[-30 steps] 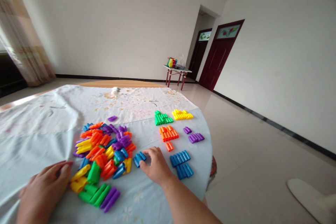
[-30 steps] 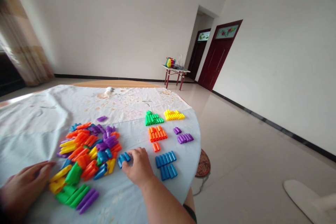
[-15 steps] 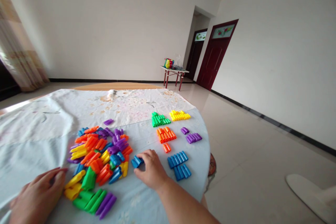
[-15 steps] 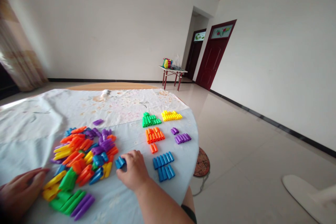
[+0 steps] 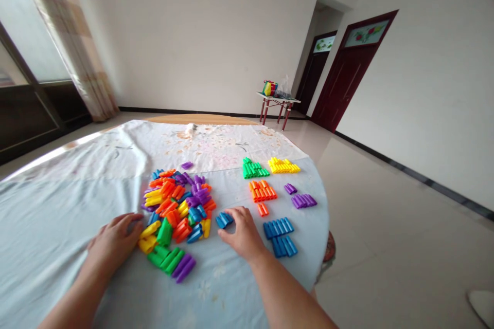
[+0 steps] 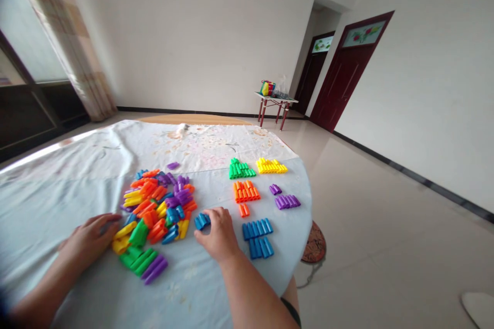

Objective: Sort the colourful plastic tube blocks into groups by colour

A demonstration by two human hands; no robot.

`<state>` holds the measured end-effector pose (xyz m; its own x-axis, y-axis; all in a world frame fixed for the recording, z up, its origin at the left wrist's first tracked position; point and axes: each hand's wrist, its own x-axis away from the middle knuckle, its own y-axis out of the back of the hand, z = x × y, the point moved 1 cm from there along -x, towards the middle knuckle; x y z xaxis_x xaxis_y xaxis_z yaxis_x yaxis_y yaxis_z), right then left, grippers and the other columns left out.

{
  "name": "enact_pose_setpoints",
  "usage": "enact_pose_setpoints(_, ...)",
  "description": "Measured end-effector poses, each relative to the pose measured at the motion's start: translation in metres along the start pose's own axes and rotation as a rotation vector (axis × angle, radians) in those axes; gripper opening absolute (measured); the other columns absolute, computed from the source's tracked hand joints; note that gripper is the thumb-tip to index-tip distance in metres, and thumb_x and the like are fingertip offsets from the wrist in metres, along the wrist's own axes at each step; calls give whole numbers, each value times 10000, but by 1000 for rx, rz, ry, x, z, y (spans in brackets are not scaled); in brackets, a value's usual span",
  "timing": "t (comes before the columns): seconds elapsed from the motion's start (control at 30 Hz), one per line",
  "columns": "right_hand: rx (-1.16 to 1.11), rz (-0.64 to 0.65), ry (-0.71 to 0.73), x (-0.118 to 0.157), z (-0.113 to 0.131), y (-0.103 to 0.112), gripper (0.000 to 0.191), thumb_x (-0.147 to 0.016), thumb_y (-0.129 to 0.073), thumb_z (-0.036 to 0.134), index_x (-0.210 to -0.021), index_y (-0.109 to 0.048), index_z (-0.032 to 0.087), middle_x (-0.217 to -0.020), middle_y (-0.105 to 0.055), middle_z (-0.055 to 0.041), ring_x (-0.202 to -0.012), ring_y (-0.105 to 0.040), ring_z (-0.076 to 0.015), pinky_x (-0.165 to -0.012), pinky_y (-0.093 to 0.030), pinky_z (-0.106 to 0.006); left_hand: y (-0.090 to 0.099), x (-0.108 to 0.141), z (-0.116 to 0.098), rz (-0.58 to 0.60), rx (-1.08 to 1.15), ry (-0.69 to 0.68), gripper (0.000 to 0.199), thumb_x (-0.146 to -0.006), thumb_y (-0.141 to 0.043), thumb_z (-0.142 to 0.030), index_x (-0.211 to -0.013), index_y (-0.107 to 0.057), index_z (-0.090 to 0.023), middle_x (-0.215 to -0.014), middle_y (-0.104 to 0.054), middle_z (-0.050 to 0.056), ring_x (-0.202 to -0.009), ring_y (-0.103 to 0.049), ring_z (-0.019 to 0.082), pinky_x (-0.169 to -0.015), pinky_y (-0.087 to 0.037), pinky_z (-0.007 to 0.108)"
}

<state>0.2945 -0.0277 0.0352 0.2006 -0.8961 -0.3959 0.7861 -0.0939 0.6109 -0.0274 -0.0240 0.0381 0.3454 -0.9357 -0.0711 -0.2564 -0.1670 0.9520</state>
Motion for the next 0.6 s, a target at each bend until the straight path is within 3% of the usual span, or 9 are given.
enact_pose_setpoints(0.13, 18, -3, -14, 0, 1, 1, 446, -637, -707, 196, -1066, -586, 196, -990, -569, -82, -981, -508, -241, -888, -419, -397, 6, -6, 7, 50, 9, 32, 484, -819, -285, -474, -1082, -601, -218, -1182, -574, 83, -1023, -541, 256, -820, -418, 356)
enact_pose_setpoints(0.27, 29, -1, -19, 1, -1, 1, 411, -638, -705, 187, -1035, -597, 183, -977, -570, -84, -972, -508, -240, -882, -419, -398, 11, 0, 2, -17, -48, 116, 576, -828, -202, -493, -1192, -534, -194, -1285, -491, 128, -1140, -443, 349, -883, -365, 477)
enact_pose_setpoints(0.43, 29, -8, -5, 0, -3, 0, 358, -647, -689, 162, -994, -604, 188, -962, -576, -73, -957, -512, -225, -880, -420, -379, 4, 11, -7, -44, -103, 86, 589, -824, -219, -510, -1234, -497, -192, -1363, -418, 92, -1226, -354, 323, -1025, -225, 449)
enact_pose_setpoints(0.6, 32, 10, -23, -2, -1, 1, 333, -649, -694, 173, -972, -612, 168, -943, -589, -80, -942, -528, -218, -860, -433, -364, -9, 7, 4, -87, -187, 54, 587, -815, -215, -540, -1220, -490, -216, -1335, -451, 72, -1185, -400, 307, -998, -257, 420)
